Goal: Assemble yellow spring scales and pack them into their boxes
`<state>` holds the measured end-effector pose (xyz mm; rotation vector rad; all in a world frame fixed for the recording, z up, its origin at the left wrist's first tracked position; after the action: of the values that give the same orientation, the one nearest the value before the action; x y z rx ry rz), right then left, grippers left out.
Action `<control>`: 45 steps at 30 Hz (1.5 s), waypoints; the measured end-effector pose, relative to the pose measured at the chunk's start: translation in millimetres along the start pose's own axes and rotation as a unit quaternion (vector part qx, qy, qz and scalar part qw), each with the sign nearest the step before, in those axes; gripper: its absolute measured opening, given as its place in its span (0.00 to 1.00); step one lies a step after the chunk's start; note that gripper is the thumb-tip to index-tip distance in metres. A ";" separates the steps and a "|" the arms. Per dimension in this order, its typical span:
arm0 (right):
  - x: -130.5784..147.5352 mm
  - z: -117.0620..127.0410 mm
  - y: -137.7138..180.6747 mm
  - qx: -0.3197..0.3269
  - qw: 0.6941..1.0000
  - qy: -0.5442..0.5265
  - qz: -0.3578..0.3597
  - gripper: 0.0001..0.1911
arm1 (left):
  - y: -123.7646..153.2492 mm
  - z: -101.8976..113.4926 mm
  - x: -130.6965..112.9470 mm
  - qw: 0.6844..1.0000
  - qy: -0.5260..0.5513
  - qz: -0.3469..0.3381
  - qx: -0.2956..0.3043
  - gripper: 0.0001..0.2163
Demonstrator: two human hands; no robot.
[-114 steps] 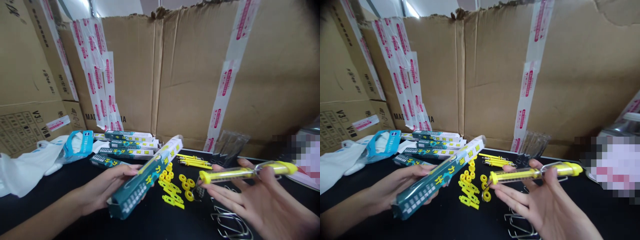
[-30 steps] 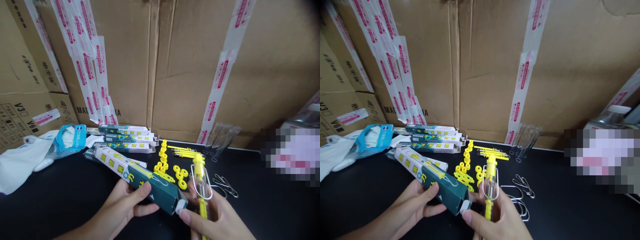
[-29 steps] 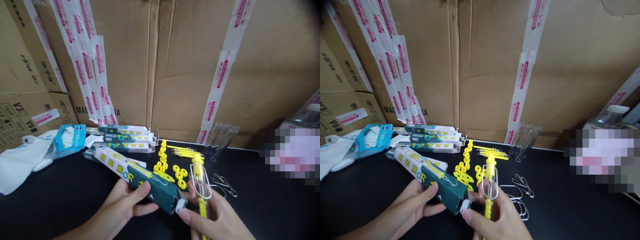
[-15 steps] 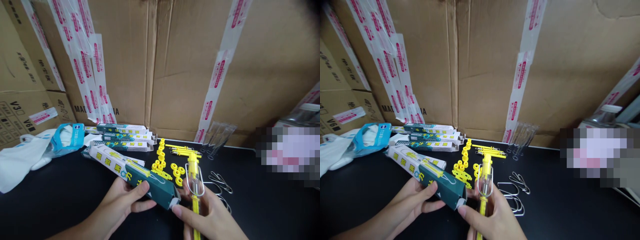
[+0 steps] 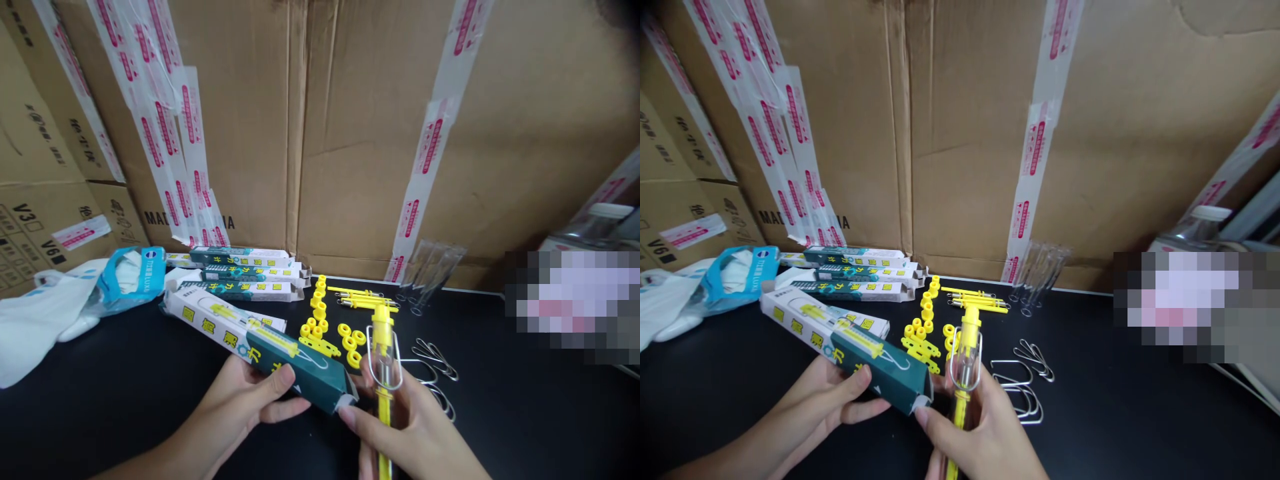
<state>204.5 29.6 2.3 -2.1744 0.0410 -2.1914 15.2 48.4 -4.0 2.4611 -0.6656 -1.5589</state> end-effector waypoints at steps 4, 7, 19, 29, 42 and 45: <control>-2.5 -1.0 2.3 0.000 1.000 0.009 -0.004 0.21 | 0.1 0.4 2.5 1.000 -0.003 0.001 0.008 0.48; -5.9 -2.6 3.4 -0.002 1.000 -0.002 -0.014 0.21 | -0.2 2.1 4.1 1.000 -0.006 0.001 0.002 0.50; -14.0 -10.8 4.5 0.049 0.982 -0.123 -0.135 0.32 | -0.8 1.2 6.3 0.999 -0.047 0.018 0.014 0.41; -15.1 -20.6 8.8 0.101 0.966 -0.176 -0.160 0.35 | -7.7 -1.4 13.2 0.997 -0.047 0.001 0.068 0.28; -13.5 -11.5 14.6 0.036 0.985 -0.111 -0.125 0.30 | -4.4 -8.0 11.6 0.994 0.004 -0.003 0.107 0.24; -12.4 -13.1 15.8 0.062 0.987 -0.103 -0.105 0.30 | -2.1 -9.8 6.1 0.993 0.040 0.004 0.108 0.21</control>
<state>191.9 14.3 -11.0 -2.4157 -0.3396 -1.9891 26.7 46.5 -5.4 2.6538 -0.8699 -1.4450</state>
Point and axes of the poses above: each hand's wrist, its own y-axis away from the middle knuckle, its own z-axis out of the back of the hand, x = y × z, the point moved 6 cm from there along -y, towards the middle knuckle, and after that the axes turned 5 degrees about z, right-handed, at the moved point
